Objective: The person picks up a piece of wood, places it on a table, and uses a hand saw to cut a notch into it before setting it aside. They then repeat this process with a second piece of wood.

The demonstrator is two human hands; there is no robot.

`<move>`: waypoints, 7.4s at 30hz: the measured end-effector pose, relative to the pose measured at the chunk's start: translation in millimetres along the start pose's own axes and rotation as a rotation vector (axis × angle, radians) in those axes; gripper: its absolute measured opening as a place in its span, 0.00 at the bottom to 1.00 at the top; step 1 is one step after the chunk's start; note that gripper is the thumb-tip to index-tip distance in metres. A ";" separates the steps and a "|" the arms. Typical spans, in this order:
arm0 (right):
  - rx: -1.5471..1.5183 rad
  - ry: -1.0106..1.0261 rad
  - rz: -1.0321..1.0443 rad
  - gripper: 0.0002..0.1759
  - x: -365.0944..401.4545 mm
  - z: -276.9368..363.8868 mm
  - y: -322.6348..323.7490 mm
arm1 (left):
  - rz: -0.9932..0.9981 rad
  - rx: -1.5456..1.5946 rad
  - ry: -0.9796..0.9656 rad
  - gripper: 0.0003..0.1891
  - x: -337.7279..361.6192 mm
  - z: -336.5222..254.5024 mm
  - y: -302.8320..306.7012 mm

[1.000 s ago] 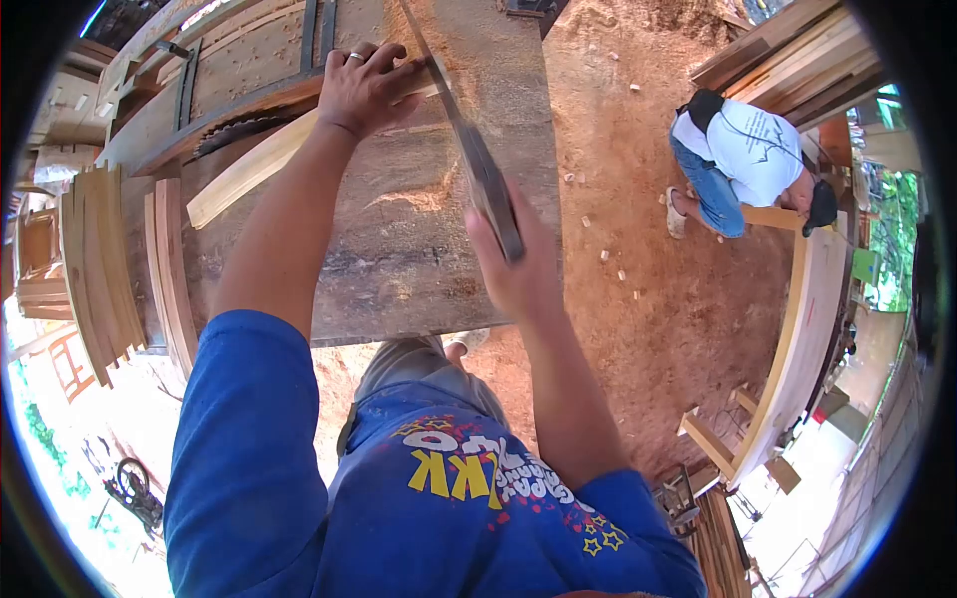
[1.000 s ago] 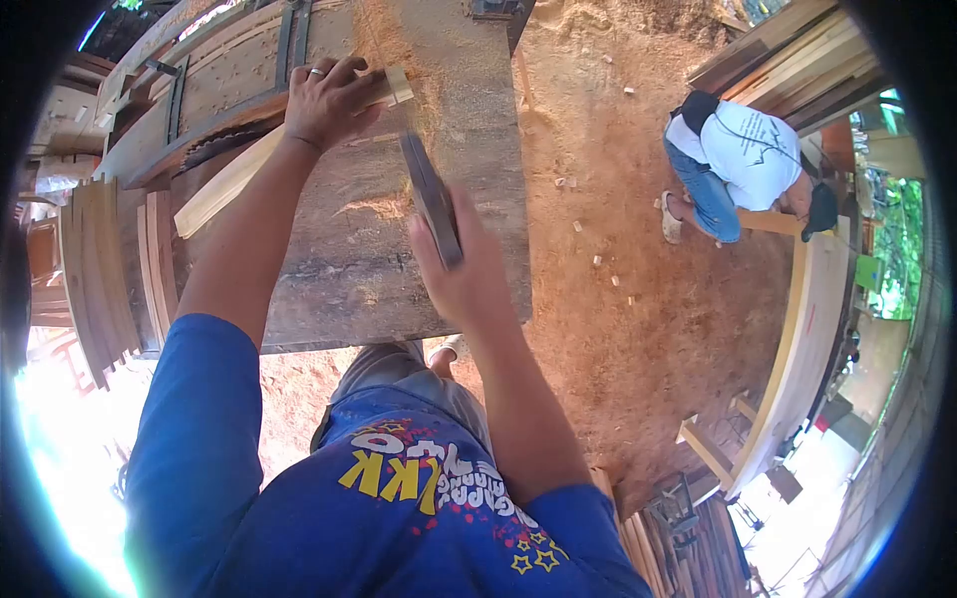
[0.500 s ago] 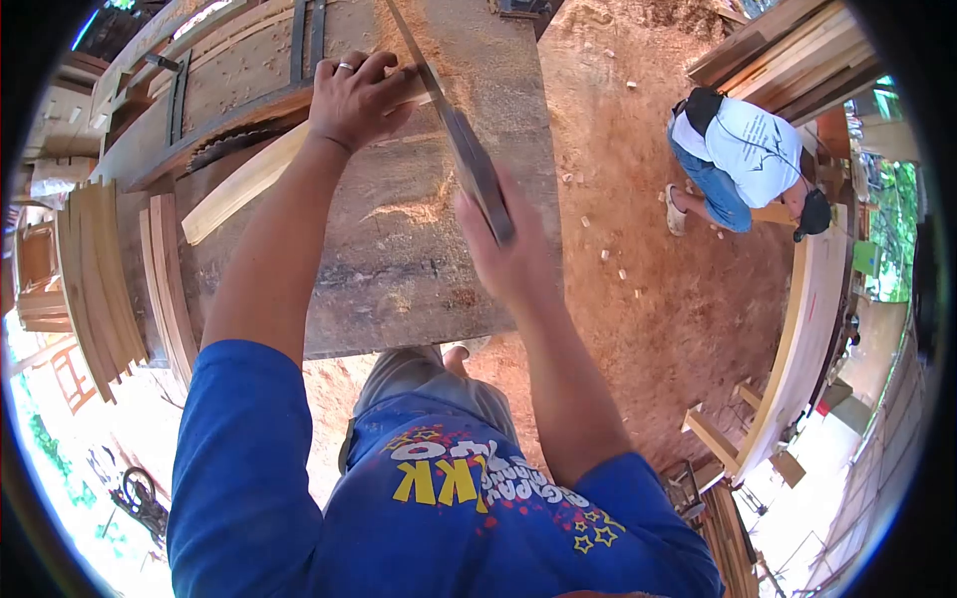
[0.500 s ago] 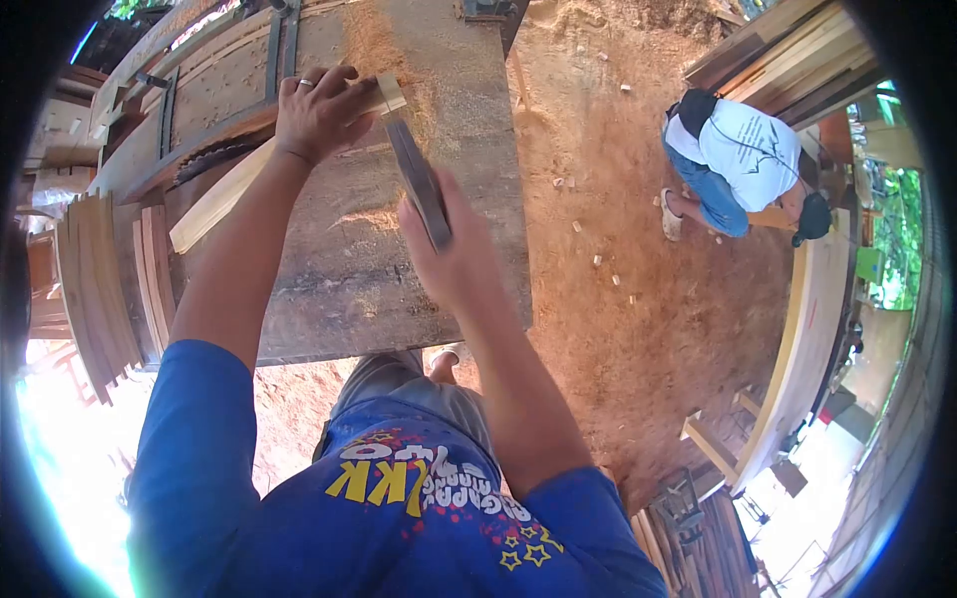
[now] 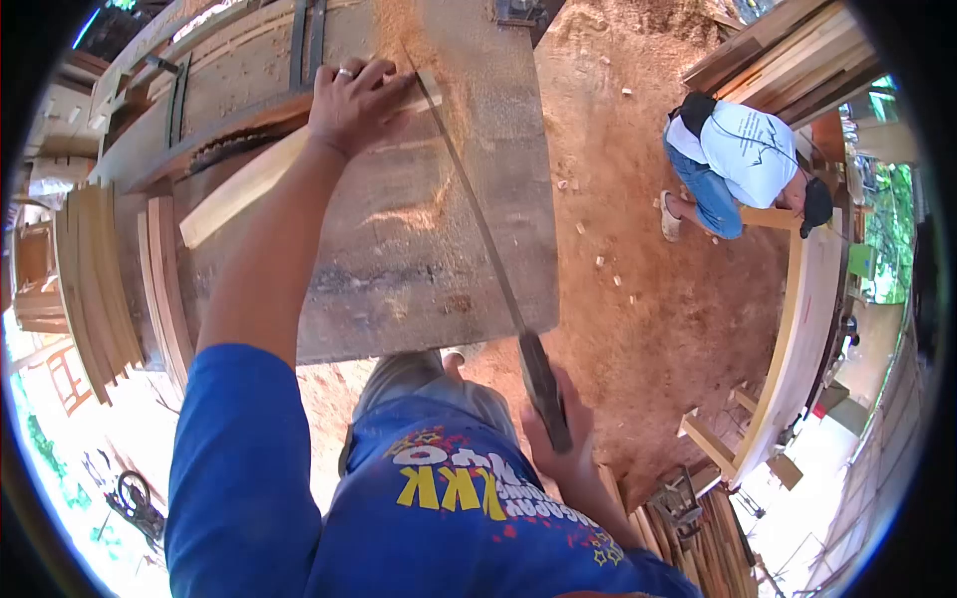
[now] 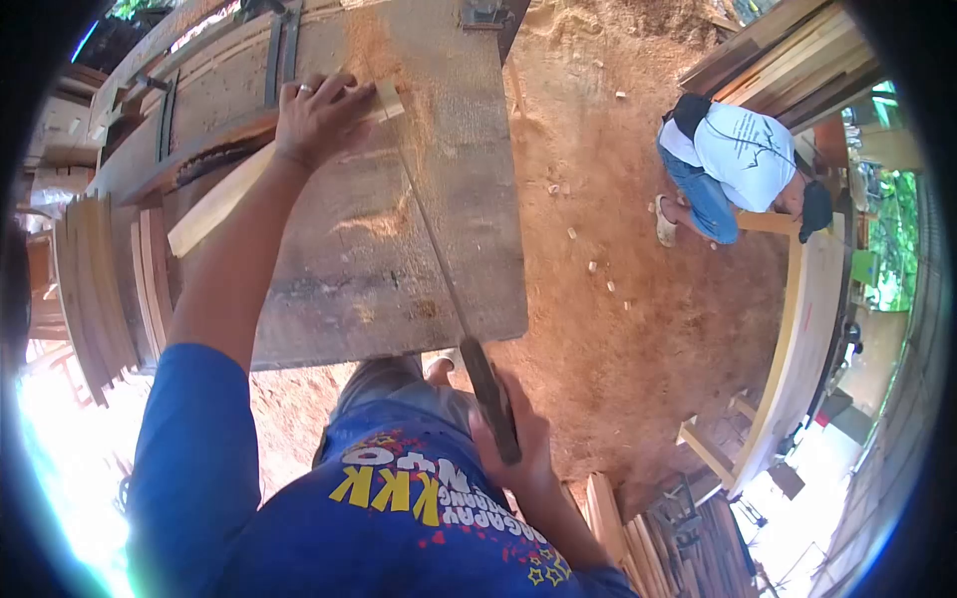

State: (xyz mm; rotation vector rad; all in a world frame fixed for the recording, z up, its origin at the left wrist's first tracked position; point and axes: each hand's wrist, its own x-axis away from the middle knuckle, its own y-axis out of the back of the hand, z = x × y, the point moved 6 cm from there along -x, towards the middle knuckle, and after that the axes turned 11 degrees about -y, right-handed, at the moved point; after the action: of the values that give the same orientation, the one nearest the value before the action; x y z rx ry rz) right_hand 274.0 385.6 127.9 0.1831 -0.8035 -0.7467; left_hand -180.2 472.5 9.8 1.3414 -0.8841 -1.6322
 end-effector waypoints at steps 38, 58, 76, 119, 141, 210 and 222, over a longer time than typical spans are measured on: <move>-0.279 0.210 -0.045 0.32 -162.1 76.4 -48.7 | -0.108 0.050 0.381 0.31 97.9 7.4 21.7; -0.296 0.270 -0.073 0.31 -131.3 110.2 -30.5 | 0.138 0.300 0.357 0.30 123.6 28.0 35.4; -0.172 0.168 0.000 0.34 -105.8 37.6 -31.6 | 0.125 0.222 0.292 0.31 55.4 13.8 -8.8; 0.046 0.014 -0.014 0.34 11.5 -19.6 14.5 | 0.124 0.194 0.327 0.31 55.0 16.2 -10.3; 0.046 -0.002 0.019 0.35 -13.0 -27.8 -2.3 | 0.139 0.190 0.348 0.33 56.6 15.5 -11.4; -0.137 0.183 0.040 0.30 -186.4 103.3 -58.8 | 0.096 0.243 0.316 0.31 56.5 18.9 -13.2; -0.122 0.101 0.021 0.35 -43.9 -14.8 -21.7 | 0.032 0.204 0.290 0.33 58.0 18.9 -12.6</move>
State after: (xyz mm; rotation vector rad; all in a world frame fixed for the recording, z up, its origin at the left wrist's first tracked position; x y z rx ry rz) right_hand 252.9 397.2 82.8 0.1018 -0.6611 -0.7585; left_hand -206.1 425.2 -21.4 1.6465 -0.9075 -1.3066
